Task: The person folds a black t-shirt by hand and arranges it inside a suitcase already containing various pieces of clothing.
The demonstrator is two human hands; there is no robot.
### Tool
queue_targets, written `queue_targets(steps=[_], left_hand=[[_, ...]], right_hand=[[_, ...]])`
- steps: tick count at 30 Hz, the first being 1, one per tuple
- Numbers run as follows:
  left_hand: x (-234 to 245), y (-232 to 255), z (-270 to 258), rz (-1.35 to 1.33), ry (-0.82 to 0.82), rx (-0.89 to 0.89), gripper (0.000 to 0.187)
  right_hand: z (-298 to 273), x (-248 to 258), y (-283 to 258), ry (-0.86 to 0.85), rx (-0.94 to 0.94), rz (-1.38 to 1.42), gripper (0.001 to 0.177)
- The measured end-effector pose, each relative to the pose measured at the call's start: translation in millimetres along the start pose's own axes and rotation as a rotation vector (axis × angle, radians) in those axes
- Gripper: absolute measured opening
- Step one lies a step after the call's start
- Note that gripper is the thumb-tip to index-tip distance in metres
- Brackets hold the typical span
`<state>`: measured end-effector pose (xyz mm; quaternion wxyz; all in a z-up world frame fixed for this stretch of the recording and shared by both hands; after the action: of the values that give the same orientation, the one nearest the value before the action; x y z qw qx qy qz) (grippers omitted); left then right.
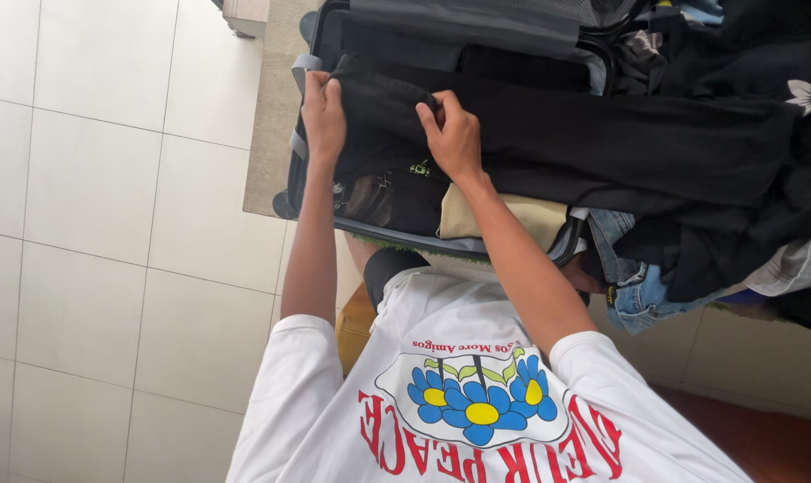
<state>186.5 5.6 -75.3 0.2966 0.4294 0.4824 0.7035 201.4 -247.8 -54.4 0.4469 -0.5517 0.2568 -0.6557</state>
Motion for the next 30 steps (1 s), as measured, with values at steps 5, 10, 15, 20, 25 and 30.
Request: queue_targets(steps=[5, 10, 15, 20, 25, 30], left_hand=[[-23.4, -10.7, -4.8, 0.466, -0.081, -0.103, 0.016], [-26.2, -1.9, -4.0, 0.652, -0.089, -0.053, 0.016], [-15.5, 31.5, -14.3, 0.686, -0.087, -0.001, 0.025], [-22.4, 77.9, -49.3, 0.662, -0.109, -0.448, 0.033], [-63.9, 48.7, -72.3, 0.735, -0.482, -0.418, 0.064], [-73.3, 22.7, -72.6, 0.792, -0.576, -0.342, 0.073]], right_hand=[[8.8, -13.0, 41.3, -0.022, -0.062, -0.182, 0.028], [4.1, -11.0, 50.3, -0.041, -0.161, -0.194, 0.028], [1.9, 16.1, 42.3, -0.024, -0.166, -0.046, 0.024], [-31.0, 98.8, 17.4, 0.060, 0.089, -0.253, 0.022], [-67.9, 209.2, 25.1, 0.072, 0.226, -0.852, 0.049], [-81.9, 295.4, 50.1, -0.025, 0.008, -1.013, 0.066]])
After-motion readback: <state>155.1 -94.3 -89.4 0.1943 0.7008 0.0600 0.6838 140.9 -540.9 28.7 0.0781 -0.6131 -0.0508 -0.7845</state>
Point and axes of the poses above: each hand's wrist, its own z-axis towards the middle knuckle, its own x-axis out of the back of the hand, y = z × x, the point moved 7 cm from there along z, towards the middle knuckle, and after that the axes turned 3 degrees about -z, right-handed, at the moved point
